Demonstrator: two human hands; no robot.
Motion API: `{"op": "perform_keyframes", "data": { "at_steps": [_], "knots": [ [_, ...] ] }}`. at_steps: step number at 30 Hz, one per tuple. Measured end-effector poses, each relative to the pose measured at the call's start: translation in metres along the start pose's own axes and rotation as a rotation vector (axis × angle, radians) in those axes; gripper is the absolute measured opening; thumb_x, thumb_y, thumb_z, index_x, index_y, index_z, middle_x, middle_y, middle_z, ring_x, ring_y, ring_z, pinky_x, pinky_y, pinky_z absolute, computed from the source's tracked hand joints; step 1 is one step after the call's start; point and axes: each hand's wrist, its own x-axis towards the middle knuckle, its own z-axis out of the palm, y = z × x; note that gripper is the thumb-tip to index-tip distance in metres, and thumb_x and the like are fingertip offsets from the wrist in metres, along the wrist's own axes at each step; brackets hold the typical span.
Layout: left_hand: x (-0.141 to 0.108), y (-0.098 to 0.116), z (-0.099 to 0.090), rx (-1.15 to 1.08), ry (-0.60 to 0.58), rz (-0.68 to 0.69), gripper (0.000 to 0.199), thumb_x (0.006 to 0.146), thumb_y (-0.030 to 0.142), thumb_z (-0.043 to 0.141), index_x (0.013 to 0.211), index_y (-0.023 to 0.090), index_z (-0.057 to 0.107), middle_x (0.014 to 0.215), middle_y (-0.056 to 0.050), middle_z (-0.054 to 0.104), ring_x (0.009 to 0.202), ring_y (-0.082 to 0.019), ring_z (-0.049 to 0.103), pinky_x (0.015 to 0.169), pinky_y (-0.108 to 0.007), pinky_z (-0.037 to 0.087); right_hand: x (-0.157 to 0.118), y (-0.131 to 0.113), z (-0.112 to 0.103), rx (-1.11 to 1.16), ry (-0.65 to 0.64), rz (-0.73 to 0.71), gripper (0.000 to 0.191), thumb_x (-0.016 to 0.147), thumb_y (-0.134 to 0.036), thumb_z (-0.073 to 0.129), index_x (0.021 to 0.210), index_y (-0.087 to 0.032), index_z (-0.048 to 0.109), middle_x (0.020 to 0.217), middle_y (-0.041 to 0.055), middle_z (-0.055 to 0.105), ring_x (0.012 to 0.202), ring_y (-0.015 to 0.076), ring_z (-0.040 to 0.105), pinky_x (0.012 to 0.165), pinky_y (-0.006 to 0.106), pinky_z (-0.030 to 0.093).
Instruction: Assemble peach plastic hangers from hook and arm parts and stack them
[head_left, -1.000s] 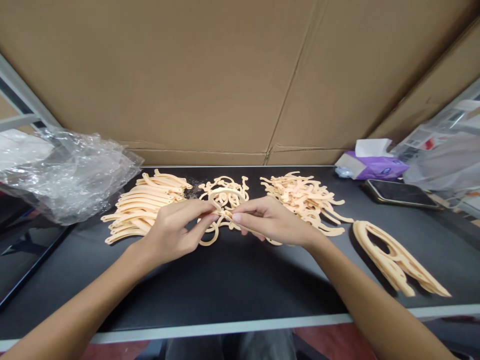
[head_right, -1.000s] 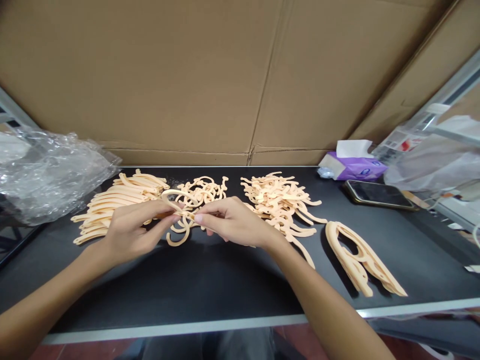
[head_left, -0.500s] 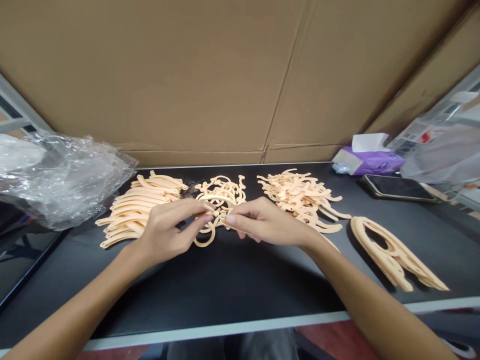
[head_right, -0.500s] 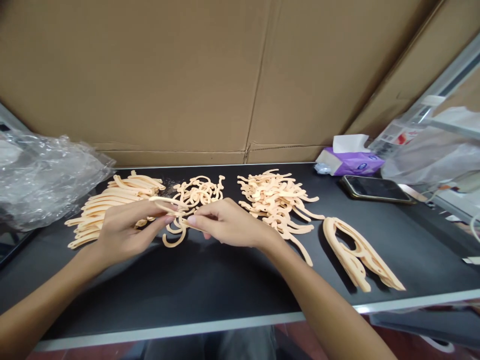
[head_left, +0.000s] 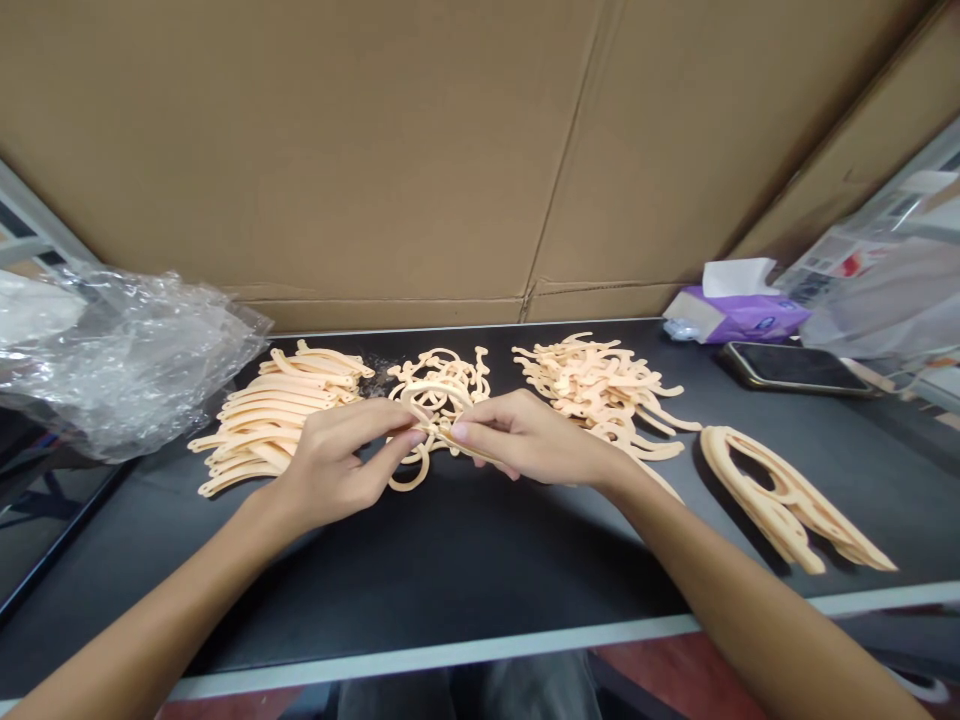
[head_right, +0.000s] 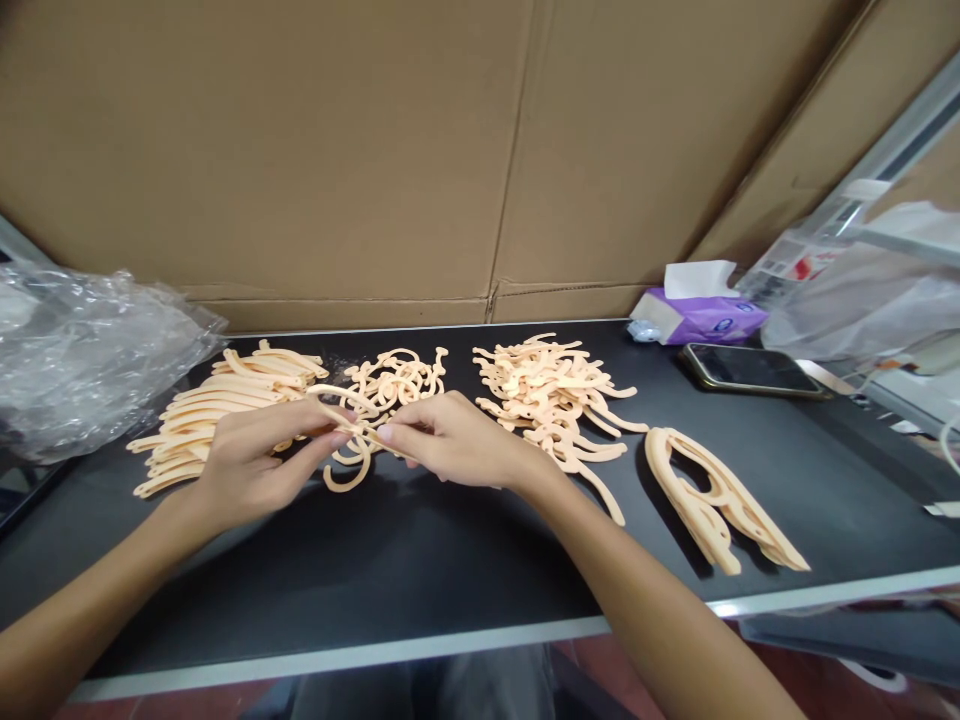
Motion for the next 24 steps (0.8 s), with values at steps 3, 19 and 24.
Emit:
{"op": "perform_keyframes", "data": {
  "at_steps": [3,19,24],
  "knots": [
    [0.0005,0.0018,-0.0001,-0.007,-0.005,0.010,0.008,0.088,0.012,0.068,0.095,0.015,0.071,0.091,-0.006,0.078,0.081,-0.015,0.074,0.075,-0.022,0.057,-0.0002,0.0005,-0.0001,0.009,-0.006,-0.004,0.033,0.096,-0.034,0.051,0.069,-0.017,0.057,0.063,-0.0040,0.056,0.046,0.0063,0.048,0.047,0.020,0.038],
    [0.0014,0.0031,-0.0029,-0.043,-0.025,-0.005,0.007,0.089,0.014,0.066,0.092,0.017,0.071,0.089,-0.004,0.077,0.079,-0.015,0.073,0.072,-0.023,0.057,0.0008,0.0022,-0.0005,0.102,-0.033,0.016,0.028,0.093,-0.036,0.057,0.078,-0.015,0.066,0.064,-0.0034,0.058,0.046,0.0059,0.048,0.048,0.020,0.037],
    [0.0045,0.0053,-0.0039,-0.070,-0.028,-0.020,0.007,0.091,0.016,0.065,0.090,0.018,0.072,0.084,-0.003,0.076,0.073,-0.013,0.072,0.066,-0.021,0.055,-0.0008,0.0038,0.0001,0.066,-0.038,-0.059,0.034,0.096,-0.039,0.054,0.073,-0.015,0.064,0.046,-0.0059,0.052,0.045,0.0081,0.050,0.052,0.020,0.037]
  ]
}}
